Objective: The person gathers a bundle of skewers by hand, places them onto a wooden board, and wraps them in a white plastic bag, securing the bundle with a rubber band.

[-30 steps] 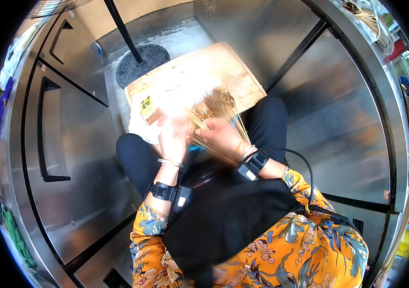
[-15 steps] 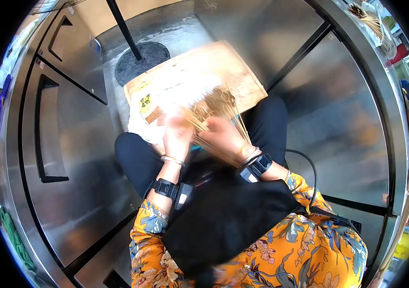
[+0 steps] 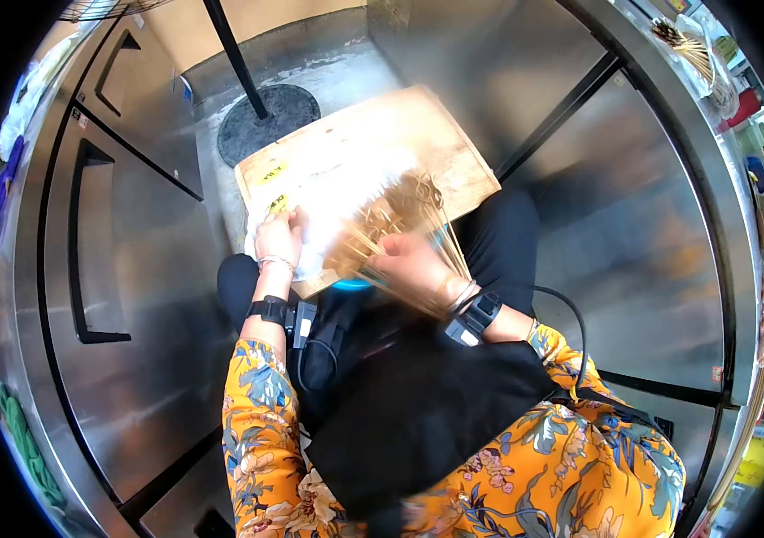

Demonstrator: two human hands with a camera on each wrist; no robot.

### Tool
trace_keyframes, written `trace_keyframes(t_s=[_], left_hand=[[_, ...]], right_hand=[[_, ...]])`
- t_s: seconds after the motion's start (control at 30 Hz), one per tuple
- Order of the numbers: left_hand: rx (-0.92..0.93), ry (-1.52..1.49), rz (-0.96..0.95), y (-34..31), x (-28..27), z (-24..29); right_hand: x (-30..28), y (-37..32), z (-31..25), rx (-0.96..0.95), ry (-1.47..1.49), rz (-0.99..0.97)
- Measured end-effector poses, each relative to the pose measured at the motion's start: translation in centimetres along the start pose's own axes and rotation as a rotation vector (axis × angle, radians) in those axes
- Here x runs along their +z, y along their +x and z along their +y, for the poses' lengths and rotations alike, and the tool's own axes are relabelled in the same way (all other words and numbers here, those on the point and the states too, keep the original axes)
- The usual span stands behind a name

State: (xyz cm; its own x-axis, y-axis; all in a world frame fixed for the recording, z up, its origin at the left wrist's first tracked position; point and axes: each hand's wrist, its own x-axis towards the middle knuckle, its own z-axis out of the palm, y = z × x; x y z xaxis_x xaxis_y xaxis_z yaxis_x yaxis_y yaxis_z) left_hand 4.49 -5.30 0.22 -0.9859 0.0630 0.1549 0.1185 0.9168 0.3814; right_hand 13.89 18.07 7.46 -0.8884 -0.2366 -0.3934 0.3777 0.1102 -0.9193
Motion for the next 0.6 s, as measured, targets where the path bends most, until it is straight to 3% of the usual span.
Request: trace_keyframes(t_s=[0.03, 0.27, 0.37, 0.47, 0.6], left_hand=[[-0.044, 0.077, -0.074, 0.5, 0.1, 0.4], [-0.032, 0.204, -0.042, 1.5, 0.6, 0.3], [-0.228, 0.047, -0.096, 1.1, -0.5, 1.1], [-0.216, -0.171, 0.07, 0.4, -1.6, 1.4], [-0.437, -1.281, 0.142, -1.1, 0.8, 0.0]], right_hand=[[0.0, 0.2, 0.3, 0.004, 0.032, -0.008], [-0.2, 0.1, 0.2, 0.031, 0.08, -0.02], [0.0, 0.2, 0.6, 0.012, 0.091, -0.018], [-0.1, 0.1, 0.6, -0.01, 0.105, -0.029], [0.2, -0.3, -0.1, 0.038, 0.164, -0.041]])
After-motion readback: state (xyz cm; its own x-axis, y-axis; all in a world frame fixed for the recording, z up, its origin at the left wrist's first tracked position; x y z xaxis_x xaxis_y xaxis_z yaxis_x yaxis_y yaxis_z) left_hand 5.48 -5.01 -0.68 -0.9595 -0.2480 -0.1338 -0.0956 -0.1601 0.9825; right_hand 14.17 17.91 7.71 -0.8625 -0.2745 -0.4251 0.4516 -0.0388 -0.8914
